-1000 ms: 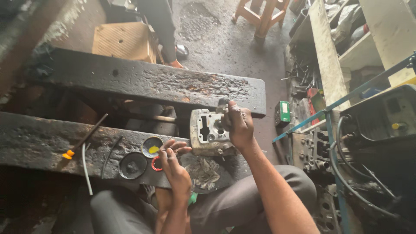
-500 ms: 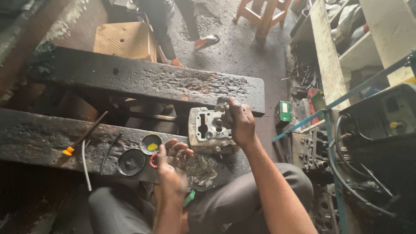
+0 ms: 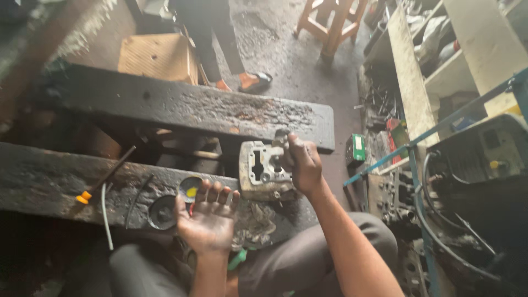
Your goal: The person cleans and reassembles internal components of an engine head, applying a red lubricant or sealant by hand, wiping parts with a cloth, and inserting a valve-like shaft into the metal casting.
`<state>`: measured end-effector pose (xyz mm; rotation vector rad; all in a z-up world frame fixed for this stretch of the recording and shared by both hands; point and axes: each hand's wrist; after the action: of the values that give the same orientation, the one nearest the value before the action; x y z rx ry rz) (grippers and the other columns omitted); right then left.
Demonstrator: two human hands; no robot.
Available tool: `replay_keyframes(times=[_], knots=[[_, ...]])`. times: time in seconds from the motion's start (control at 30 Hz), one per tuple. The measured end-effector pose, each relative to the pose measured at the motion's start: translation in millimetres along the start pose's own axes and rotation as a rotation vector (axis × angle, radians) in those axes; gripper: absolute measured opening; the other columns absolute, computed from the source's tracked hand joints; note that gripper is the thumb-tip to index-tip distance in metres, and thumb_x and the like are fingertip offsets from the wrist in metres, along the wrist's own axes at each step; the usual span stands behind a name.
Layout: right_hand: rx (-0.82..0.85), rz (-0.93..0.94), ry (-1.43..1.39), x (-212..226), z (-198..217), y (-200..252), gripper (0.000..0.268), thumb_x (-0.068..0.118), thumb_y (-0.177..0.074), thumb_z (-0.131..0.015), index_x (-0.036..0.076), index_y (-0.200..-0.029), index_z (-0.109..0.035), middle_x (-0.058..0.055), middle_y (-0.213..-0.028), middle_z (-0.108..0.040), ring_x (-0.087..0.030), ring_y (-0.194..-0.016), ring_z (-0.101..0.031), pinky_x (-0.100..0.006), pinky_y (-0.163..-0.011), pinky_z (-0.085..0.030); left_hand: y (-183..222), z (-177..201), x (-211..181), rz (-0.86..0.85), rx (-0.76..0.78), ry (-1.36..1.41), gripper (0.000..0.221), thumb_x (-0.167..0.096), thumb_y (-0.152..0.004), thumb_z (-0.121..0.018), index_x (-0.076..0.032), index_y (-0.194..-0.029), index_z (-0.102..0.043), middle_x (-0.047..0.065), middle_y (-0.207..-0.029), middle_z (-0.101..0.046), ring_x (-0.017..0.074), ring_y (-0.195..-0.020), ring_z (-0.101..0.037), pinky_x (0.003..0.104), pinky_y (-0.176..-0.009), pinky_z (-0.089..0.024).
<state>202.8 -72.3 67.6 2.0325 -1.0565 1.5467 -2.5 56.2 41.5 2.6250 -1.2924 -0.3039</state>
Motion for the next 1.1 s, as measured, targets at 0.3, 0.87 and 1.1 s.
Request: replay_keyframes(times=[0.3,0.87,1.1], knots=[[0.176,0.113,0.099,42,-30,2,0.060,0.038,-0.110,-0.029,0.006,-0.070,-0.060,-0.004,-0.066,-0.056,-0.018,-0.062,-0.050,-0.036,-0.077,-0.040,15,6,-26,-0.124,0.742,-0.177,0.094,-0.074,-0.104,-0.019,0.006,-0.078,-0.061,0.013,-0.064,-0.052,0.0334,-0.080,-0.055,0.059,-0.116,-0.025],[0.123,-0.015,-0.238,41,26,30,0.058,0.032,-0.112,-0.036,0.003,-0.066,-0.055,-0.014,-0.055,-0.050,-0.025,-0.056,-0.048,-0.039,-0.075,-0.042,12,-12,-11,0.211,0.796,0.033,0.085,-0.073,-0.108,-0.020,-0.010,-0.054,-0.040,0.001,-0.041,-0.034,0.0119,-0.033,-0.027,0.027,-0.040,-0.027],[0.202,0.211,-0.266,92,9,55,0.078,0.061,-0.105,-0.040,0.022,-0.168,-0.015,0.003,-0.178,-0.026,-0.023,-0.166,-0.021,-0.043,-0.134,-0.007,19,-2,-4,0.114,0.615,-0.121,0.078,-0.065,-0.109,-0.025,-0.005,-0.068,-0.052,0.002,-0.044,-0.039,0.0126,-0.036,-0.031,0.028,-0.044,-0.033]])
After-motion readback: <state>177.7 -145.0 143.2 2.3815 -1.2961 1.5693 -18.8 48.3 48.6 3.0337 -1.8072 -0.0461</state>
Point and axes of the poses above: each hand's wrist, its own y-axis away from the middle knuckle, its own z-axis out of the back of the hand, x = y × z
